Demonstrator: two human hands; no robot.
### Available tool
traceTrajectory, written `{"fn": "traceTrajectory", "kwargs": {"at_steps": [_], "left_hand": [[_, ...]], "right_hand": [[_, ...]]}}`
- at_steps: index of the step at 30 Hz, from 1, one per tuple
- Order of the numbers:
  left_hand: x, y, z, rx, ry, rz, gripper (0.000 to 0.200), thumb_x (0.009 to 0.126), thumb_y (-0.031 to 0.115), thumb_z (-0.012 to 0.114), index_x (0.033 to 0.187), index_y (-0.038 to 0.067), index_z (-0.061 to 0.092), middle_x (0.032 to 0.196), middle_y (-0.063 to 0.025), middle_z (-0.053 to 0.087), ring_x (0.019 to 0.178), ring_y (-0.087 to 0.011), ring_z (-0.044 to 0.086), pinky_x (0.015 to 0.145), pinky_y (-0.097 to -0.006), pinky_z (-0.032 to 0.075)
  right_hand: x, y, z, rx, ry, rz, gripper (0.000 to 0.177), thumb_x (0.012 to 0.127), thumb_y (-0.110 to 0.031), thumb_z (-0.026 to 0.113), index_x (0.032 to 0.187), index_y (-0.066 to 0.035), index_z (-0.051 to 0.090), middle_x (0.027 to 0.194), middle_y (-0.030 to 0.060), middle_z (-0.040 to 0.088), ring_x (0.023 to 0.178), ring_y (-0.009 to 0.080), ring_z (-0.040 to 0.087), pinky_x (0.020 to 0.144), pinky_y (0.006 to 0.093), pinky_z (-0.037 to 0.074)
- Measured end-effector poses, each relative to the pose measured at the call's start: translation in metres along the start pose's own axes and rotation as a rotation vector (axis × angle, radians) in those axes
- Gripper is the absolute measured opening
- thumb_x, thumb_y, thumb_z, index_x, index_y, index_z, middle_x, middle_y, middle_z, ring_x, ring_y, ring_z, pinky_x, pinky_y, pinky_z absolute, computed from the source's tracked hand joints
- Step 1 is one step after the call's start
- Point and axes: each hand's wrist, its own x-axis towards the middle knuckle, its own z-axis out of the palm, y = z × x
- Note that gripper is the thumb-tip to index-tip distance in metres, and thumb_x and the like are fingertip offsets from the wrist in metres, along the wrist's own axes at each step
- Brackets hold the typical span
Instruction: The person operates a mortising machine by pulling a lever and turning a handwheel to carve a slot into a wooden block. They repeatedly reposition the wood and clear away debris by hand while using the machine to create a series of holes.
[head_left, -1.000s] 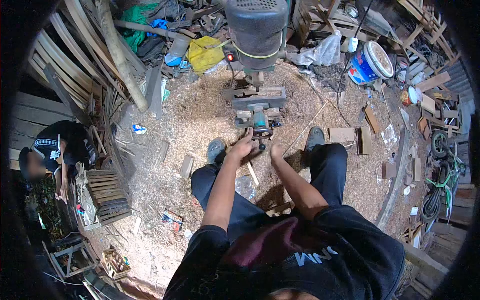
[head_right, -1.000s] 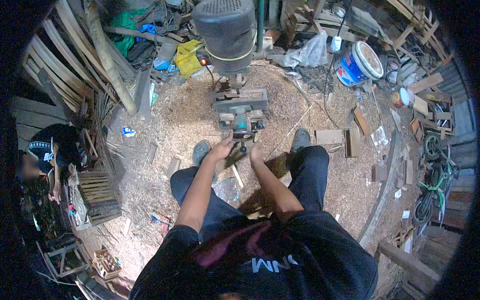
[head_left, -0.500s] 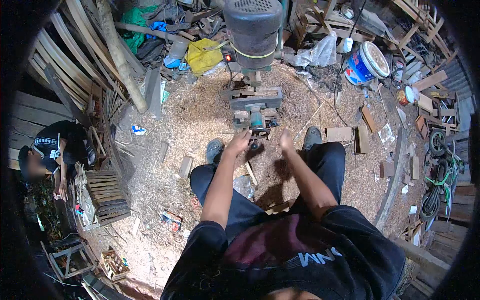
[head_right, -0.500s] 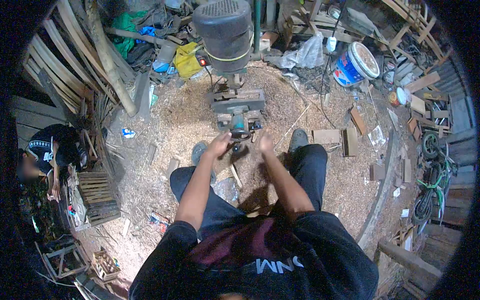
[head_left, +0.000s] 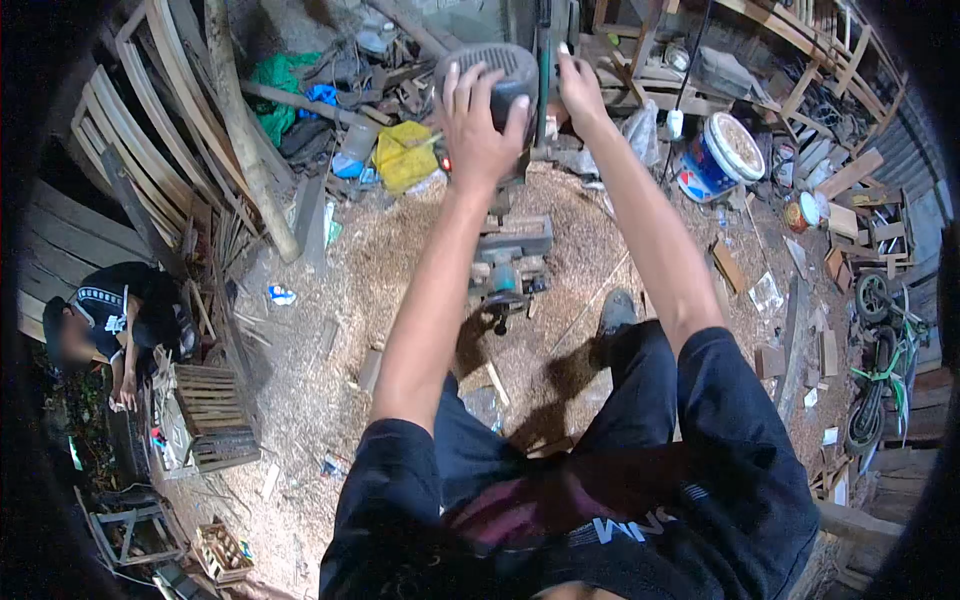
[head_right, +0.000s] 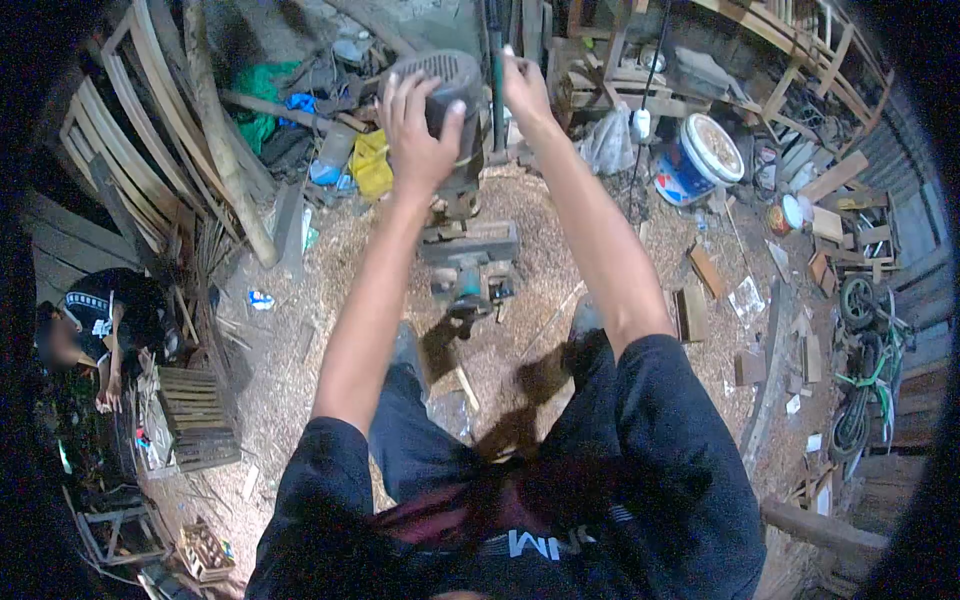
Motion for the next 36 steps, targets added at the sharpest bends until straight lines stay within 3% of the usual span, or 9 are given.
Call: {"fn": "traceTrajectory", "kwargs": {"at_steps": [6, 7, 9, 15, 16, 19, 24, 31, 36], "left_hand": [[-0.003, -0.01, 0.013, 0.003, 0.028, 0.009, 0.05, 0.077, 0.025, 0.073, 0.12, 0.009, 0.052, 0.123, -0.014, 0.048, 0.127, -0.0382, 0.037, 0.11, -0.0547, 0.023], [-0.002, -0.011, 0.012, 0.006, 0.028, 0.011, 0.05, 0.077, 0.025, 0.073, 0.12, 0.009, 0.052, 0.122, -0.0139, 0.048, 0.126, -0.0381, 0.037, 0.11, -0.0546, 0.023], [-0.001, -0.008, 0.01, 0.016, 0.018, 0.003, 0.049, 0.078, 0.025, 0.072, 0.119, 0.009, 0.052, 0.122, -0.0136, 0.047, 0.126, -0.0377, 0.037, 0.11, -0.0542, 0.023], [-0.008, -0.006, 0.01, -0.001, 0.022, -0.006, 0.049, 0.078, 0.024, 0.073, 0.12, 0.009, 0.053, 0.124, -0.0141, 0.047, 0.127, -0.0379, 0.036, 0.11, -0.0533, 0.025], [-0.009, -0.004, 0.007, 0.003, 0.009, -0.016, 0.049, 0.078, 0.023, 0.073, 0.12, 0.009, 0.053, 0.124, -0.014, 0.047, 0.128, -0.0383, 0.036, 0.11, -0.0532, 0.025], [-0.016, -0.005, -0.003, -0.006, -0.08, -0.043, 0.053, 0.078, 0.021, 0.072, 0.126, 0.009, 0.051, 0.131, -0.0153, 0.045, 0.133, -0.0412, 0.032, 0.113, -0.0515, 0.024], [-0.029, -0.001, -0.016, -0.085, -0.166, -0.103, 0.062, 0.081, 0.023, 0.069, 0.136, 0.012, 0.045, 0.145, -0.0139, 0.038, 0.139, -0.0414, 0.026, 0.112, -0.0543, 0.024], [-0.071, 0.003, -0.046, -0.29, -0.257, -0.193, 0.057, 0.089, 0.021, 0.062, 0.139, 0.003, 0.042, 0.152, -0.0234, 0.03, 0.14, -0.0404, 0.029, 0.115, -0.0444, 0.024], [-0.152, -0.013, -0.051, -0.289, -0.415, -0.45, 0.045, 0.086, 0.017, 0.064, 0.126, 0.0, 0.053, 0.124, -0.0256, 0.056, 0.117, -0.0381, 0.054, 0.099, -0.0442, 0.043]], "right_hand": [[0.111, -0.026, 0.031, -0.038, -0.232, -0.044, 0.095, 0.087, -0.072, 0.045, 0.131, 0.012, 0.046, 0.134, 0.0281, 0.05, 0.125, 0.0364, 0.047, 0.105, 0.0396, 0.036], [0.116, -0.039, 0.044, -0.021, -0.039, -0.02, 0.082, 0.088, -0.067, 0.047, 0.112, 0.01, 0.061, 0.111, 0.0236, 0.063, 0.107, 0.0304, 0.059, 0.093, 0.0386, 0.044], [0.095, -0.097, 0.04, 0.087, -0.062, 0.173, 0.079, 0.084, -0.078, 0.042, 0.067, -0.003, 0.064, 0.06, 0.004, 0.055, 0.057, 0.0185, 0.049, 0.054, 0.0357, 0.037], [0.062, -0.066, 0.019, 0.114, -0.044, -0.061, 0.074, 0.089, -0.07, 0.045, 0.067, -0.002, 0.063, 0.057, 0.0028, 0.053, 0.054, 0.0168, 0.046, 0.054, 0.0354, 0.034], [0.047, -0.071, 0.005, -0.006, -0.092, 0.065, 0.07, 0.089, -0.066, 0.049, 0.085, 0.001, 0.068, 0.075, 0.0102, 0.064, 0.071, 0.0199, 0.058, 0.065, 0.0339, 0.043], [-0.014, -0.07, -0.01, 0.077, -0.12, -0.055, 0.057, 0.093, -0.05, 0.049, 0.081, 0.003, 0.066, 0.077, 0.0123, 0.065, 0.076, 0.021, 0.06, 0.072, 0.0352, 0.046], [-0.118, -0.064, -0.032, 0.094, -0.062, -0.241, 0.041, 0.096, -0.025, 0.043, 0.065, 0.0, 0.054, 0.06, 0.0021, 0.052, 0.061, 0.0131, 0.047, 0.058, 0.0311, 0.035], [-0.219, -0.029, -0.057, 0.217, -0.112, -0.213, 0.035, 0.098, -0.022, 0.042, 0.074, 0.0, 0.054, 0.073, 0.0005, 0.053, 0.073, 0.0113, 0.046, 0.072, 0.0274, 0.038], [-0.184, -0.03, -0.077, 0.05, -0.374, 0.061, 0.049, 0.102, -0.036, 0.036, 0.079, 0.001, 0.059, 0.079, 0.0075, 0.06, 0.081, 0.0186, 0.054, 0.083, 0.0317, 0.04]]}}
